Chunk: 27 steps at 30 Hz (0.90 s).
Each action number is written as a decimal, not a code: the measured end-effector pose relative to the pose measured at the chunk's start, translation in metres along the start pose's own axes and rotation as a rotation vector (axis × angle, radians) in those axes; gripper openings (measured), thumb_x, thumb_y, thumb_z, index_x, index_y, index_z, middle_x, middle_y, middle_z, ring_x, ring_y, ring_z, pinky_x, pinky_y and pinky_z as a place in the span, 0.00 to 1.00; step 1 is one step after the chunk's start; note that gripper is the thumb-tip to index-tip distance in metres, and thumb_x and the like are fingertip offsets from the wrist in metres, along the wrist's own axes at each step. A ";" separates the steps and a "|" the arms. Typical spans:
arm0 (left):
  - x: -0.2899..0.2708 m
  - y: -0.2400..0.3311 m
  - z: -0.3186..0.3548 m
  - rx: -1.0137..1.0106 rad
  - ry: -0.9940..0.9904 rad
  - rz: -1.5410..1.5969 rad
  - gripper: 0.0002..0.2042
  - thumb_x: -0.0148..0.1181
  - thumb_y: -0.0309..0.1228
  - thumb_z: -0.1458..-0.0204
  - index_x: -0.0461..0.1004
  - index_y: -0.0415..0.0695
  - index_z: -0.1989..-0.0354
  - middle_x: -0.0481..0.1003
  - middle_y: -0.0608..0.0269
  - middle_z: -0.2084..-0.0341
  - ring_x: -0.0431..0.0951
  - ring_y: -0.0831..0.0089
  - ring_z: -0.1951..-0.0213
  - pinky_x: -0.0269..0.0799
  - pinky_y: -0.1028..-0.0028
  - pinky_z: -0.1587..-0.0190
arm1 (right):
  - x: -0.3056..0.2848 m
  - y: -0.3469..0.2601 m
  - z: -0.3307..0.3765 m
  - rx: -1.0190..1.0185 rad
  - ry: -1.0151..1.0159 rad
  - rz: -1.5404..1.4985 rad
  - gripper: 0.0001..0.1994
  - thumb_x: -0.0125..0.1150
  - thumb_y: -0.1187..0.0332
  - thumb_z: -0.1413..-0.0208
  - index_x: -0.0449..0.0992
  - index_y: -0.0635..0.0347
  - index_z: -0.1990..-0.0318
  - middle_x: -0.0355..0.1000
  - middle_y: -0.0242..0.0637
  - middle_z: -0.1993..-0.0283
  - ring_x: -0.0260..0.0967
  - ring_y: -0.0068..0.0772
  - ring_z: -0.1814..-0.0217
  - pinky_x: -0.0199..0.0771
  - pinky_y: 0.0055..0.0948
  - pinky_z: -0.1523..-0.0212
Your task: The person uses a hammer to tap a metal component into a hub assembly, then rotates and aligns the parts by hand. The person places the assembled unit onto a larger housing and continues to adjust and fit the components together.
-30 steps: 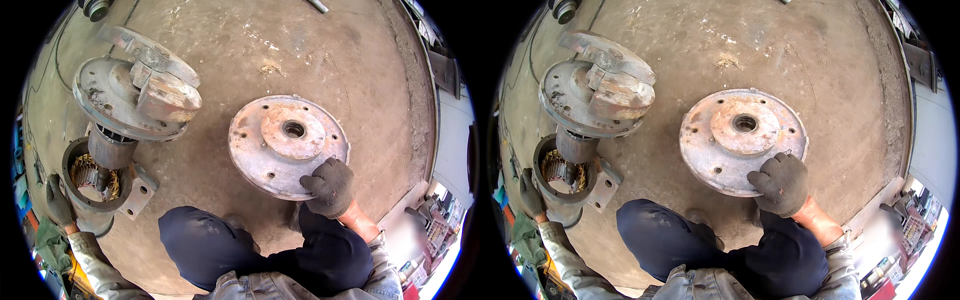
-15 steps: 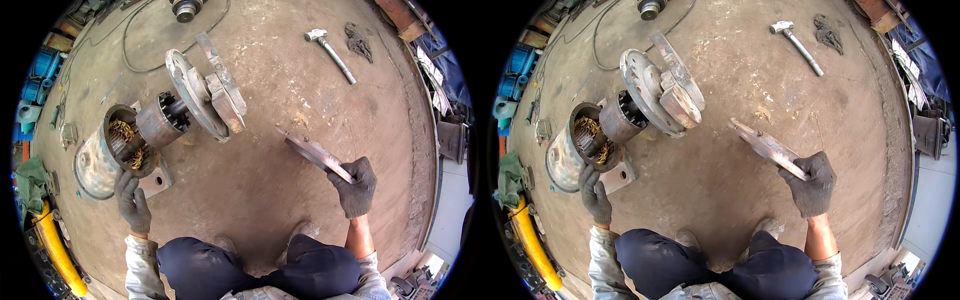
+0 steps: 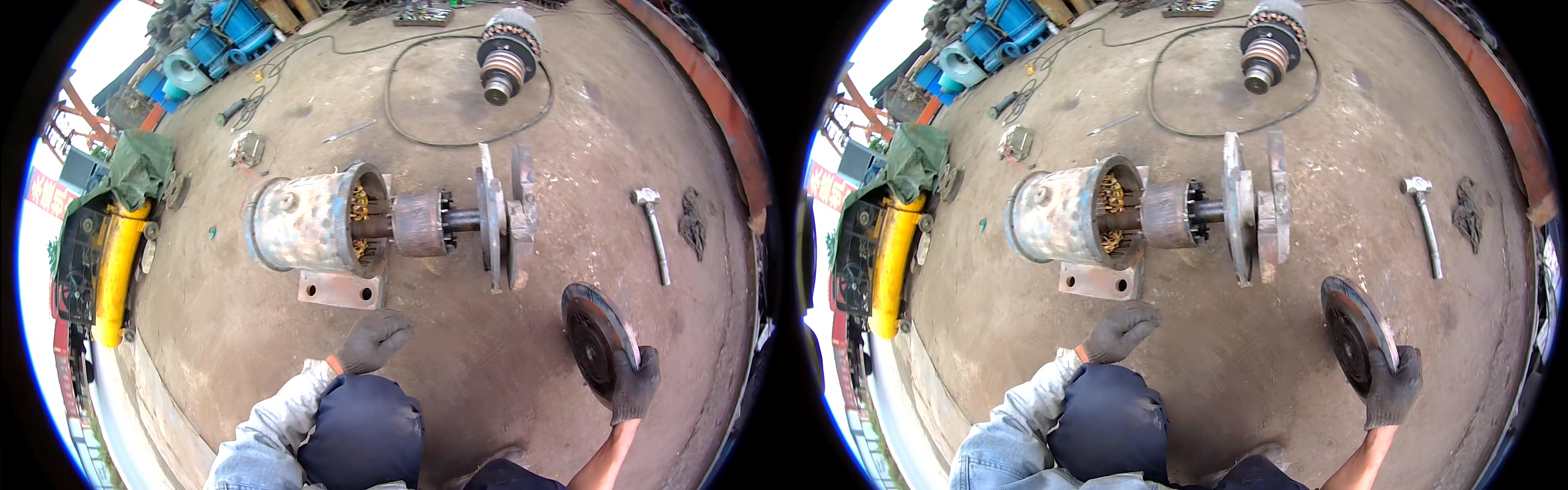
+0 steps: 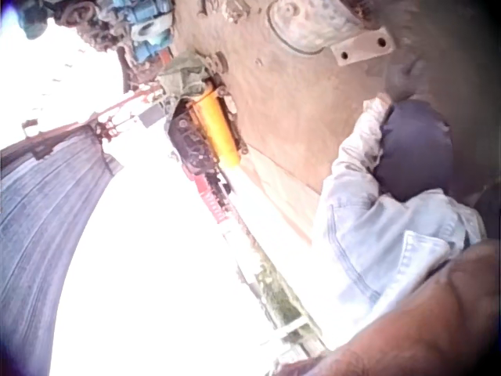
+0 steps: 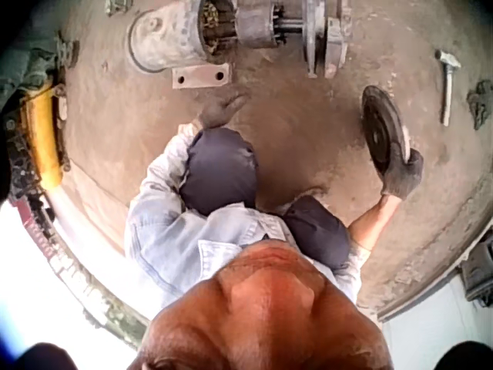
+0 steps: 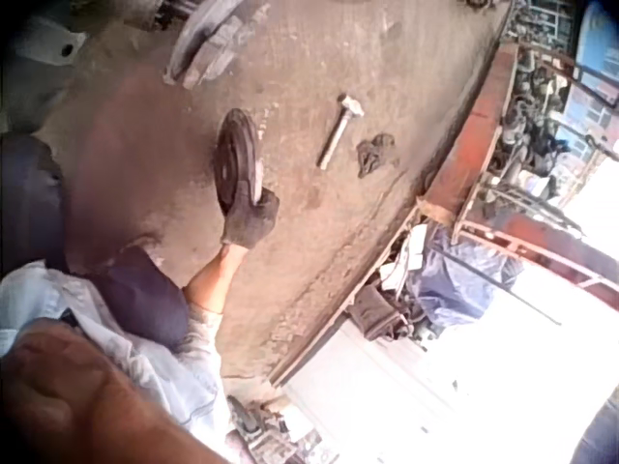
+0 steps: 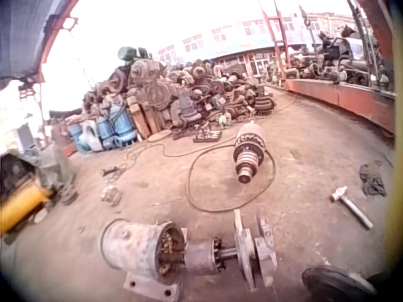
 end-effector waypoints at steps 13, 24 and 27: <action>0.013 0.209 -0.047 0.391 -0.375 0.104 0.10 0.62 0.36 0.38 0.82 0.42 0.60 0.82 0.53 0.57 0.81 0.53 0.49 0.76 0.57 0.45 | 0.014 -0.058 -0.036 -0.204 -0.100 0.115 0.12 0.72 0.68 0.49 0.78 0.67 0.65 0.72 0.47 0.66 0.72 0.49 0.64 0.73 0.43 0.59; 0.183 0.141 0.104 0.000 -0.966 -0.070 0.13 0.59 0.39 0.43 0.86 0.45 0.64 0.85 0.56 0.63 0.85 0.54 0.61 0.80 0.56 0.57 | 0.028 -0.052 -0.006 -0.056 -0.223 0.259 0.18 0.65 0.56 0.36 0.78 0.67 0.59 0.74 0.47 0.57 0.75 0.52 0.57 0.74 0.46 0.55; 0.153 0.190 0.050 0.036 -1.110 -0.118 0.14 0.60 0.39 0.42 0.87 0.48 0.57 0.86 0.59 0.57 0.86 0.56 0.57 0.80 0.55 0.55 | 0.025 -0.042 -0.016 -0.116 -0.208 0.377 0.19 0.63 0.54 0.34 0.79 0.65 0.58 0.75 0.48 0.56 0.76 0.54 0.55 0.74 0.48 0.54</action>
Point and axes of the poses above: each hand's wrist, its own z-axis away from the middle knuckle, its own x-axis out of the palm, y = z × x, the point moved 7 cm from there along -z, towards the middle knuckle
